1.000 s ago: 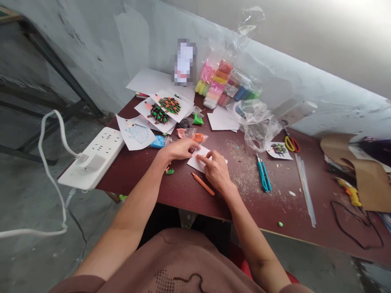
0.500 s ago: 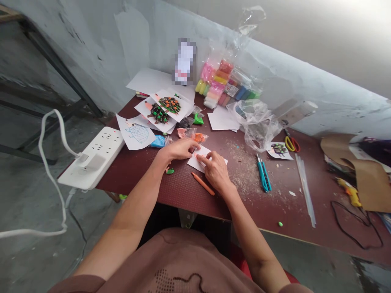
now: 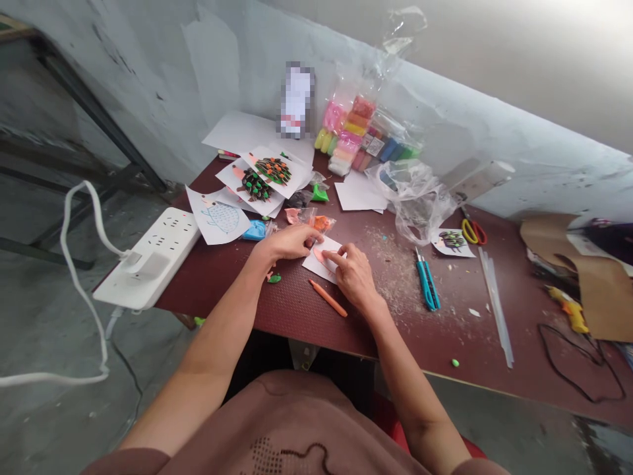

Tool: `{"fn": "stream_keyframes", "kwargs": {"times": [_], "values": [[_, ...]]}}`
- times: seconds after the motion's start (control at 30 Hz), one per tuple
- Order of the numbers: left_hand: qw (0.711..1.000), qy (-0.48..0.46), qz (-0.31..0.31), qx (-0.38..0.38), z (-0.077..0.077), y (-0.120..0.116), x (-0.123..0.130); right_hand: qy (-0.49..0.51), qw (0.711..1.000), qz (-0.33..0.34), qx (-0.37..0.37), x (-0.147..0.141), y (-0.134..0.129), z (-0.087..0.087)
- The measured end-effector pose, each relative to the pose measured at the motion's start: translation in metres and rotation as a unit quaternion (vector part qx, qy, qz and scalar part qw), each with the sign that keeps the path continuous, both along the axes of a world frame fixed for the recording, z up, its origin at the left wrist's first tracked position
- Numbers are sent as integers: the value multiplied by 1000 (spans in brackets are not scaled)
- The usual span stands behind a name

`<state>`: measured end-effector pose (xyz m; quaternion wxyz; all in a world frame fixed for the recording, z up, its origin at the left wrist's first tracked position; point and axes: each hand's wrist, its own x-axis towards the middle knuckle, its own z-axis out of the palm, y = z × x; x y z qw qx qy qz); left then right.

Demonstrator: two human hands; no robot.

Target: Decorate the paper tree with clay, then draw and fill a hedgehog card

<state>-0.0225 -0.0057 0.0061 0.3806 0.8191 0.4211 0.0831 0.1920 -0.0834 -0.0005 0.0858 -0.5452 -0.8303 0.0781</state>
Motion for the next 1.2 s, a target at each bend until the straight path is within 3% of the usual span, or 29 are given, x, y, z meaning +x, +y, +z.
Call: {"fn": "stream_keyframes", "kwargs": {"times": [0.43,0.9,1.2], "values": [[1000,-4,3,-1,-1,1,0,-13,1000,17,5,-4,-3,3],[1000,-8,1,-3,0,1,0,-5,1000,-9,3,1,-5,3],[1000,-10,-3,10,-5,4,-1,-4,1000,11,9,-3,-17,3]]}}
